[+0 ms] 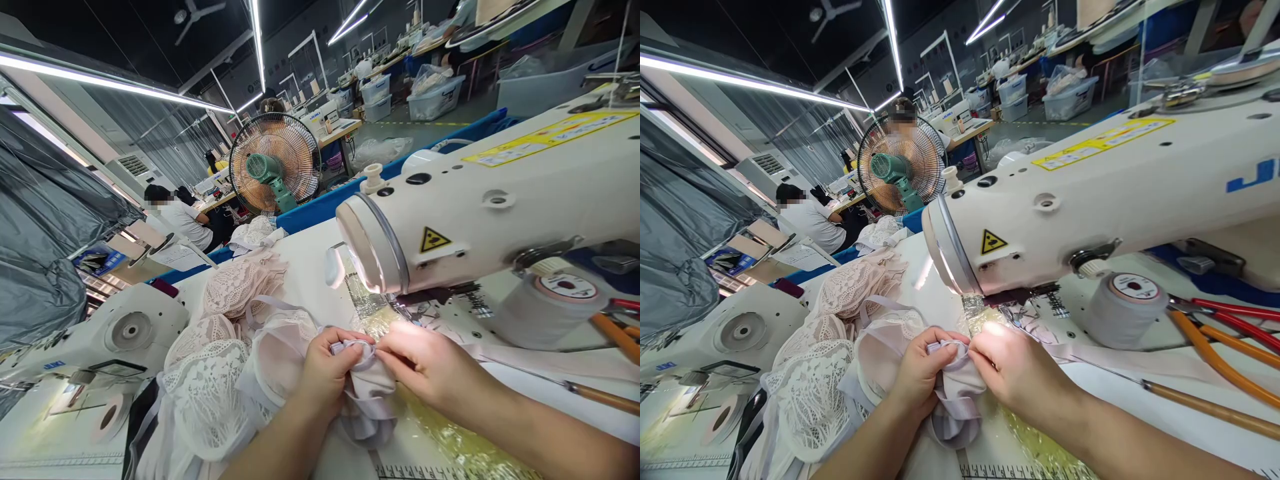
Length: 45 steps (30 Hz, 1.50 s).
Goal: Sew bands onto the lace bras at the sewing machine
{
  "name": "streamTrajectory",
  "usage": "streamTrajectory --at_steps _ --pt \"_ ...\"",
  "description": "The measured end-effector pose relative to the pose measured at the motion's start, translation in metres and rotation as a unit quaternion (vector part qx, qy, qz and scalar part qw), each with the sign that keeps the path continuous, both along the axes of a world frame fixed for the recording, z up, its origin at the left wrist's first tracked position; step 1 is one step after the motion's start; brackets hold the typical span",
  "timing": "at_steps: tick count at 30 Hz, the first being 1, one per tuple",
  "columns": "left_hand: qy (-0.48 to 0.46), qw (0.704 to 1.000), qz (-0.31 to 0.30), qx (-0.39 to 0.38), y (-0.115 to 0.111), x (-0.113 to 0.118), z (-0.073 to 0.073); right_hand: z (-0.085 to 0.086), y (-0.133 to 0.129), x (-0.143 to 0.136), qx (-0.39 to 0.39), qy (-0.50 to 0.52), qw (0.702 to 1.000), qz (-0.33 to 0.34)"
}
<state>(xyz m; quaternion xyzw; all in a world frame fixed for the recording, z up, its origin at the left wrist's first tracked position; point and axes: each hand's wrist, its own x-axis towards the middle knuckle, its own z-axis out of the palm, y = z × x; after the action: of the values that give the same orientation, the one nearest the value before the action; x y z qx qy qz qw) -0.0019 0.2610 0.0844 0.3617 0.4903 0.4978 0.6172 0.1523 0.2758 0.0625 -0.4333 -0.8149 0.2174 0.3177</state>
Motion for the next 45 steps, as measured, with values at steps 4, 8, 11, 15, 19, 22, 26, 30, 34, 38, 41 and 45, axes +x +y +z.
streamTrajectory --at_steps 4,8,11,15,19,22,26,30,34,38,41,45 --pt "-0.001 1.0 -0.007 -0.001 0.0005 -0.0013 -0.0026 -0.0007 0.0016 0.0008 0.025 0.002 1.0 0.004" --pt "-0.001 1.0 -0.011 -0.004 0.0017 -0.0036 -0.0059 0.0002 0.0037 0.0029 0.048 -0.015 0.999 0.017" --pt "-0.001 1.0 -0.013 -0.011 0.0021 -0.0041 -0.0062 0.0008 0.0052 0.0044 0.068 -0.01 0.997 0.022" --pt "-0.01 1.0 -0.017 -0.013 0.002 -0.0042 -0.0056 0.0019 0.0065 0.0059 0.063 -0.014 0.997 0.036" --pt "-0.014 1.0 -0.014 -0.018 0.002 -0.0043 -0.0049 0.0029 0.0068 0.0064 0.06 -0.016 0.997 0.044" --pt "-0.017 0.999 -0.01 -0.027 0.0021 -0.0041 -0.0036 0.0031 0.0065 0.0061 0.058 -0.012 0.997 0.045" --pt "-0.009 0.999 -0.006 -0.04 0.002 -0.0038 -0.0022 0.003 0.0063 0.0059 0.058 -0.002 0.997 0.044" --pt "-0.005 0.999 -0.009 -0.036 0.0019 -0.004 -0.0024 0.0027 0.0057 0.0055 0.062 -0.005 0.997 0.044" --pt "-0.012 0.999 -0.008 -0.031 0.0021 -0.004 -0.0031 0.0021 0.0051 0.0054 0.062 -0.007 0.997 0.046" --pt "-0.012 1.0 -0.01 -0.024 0.0024 -0.0036 -0.0039 0.0014 0.0055 0.0057 0.06 -0.007 0.997 0.045" --pt "-0.01 1.0 -0.008 -0.023 0.0022 -0.0036 -0.0037 0.0016 0.0062 0.0056 0.061 -0.009 0.997 0.046" --pt "-0.014 1.0 -0.005 -0.025 0.0022 -0.0039 -0.0028 0.0028 0.0056 0.0054 0.061 0.002 0.997 0.049"
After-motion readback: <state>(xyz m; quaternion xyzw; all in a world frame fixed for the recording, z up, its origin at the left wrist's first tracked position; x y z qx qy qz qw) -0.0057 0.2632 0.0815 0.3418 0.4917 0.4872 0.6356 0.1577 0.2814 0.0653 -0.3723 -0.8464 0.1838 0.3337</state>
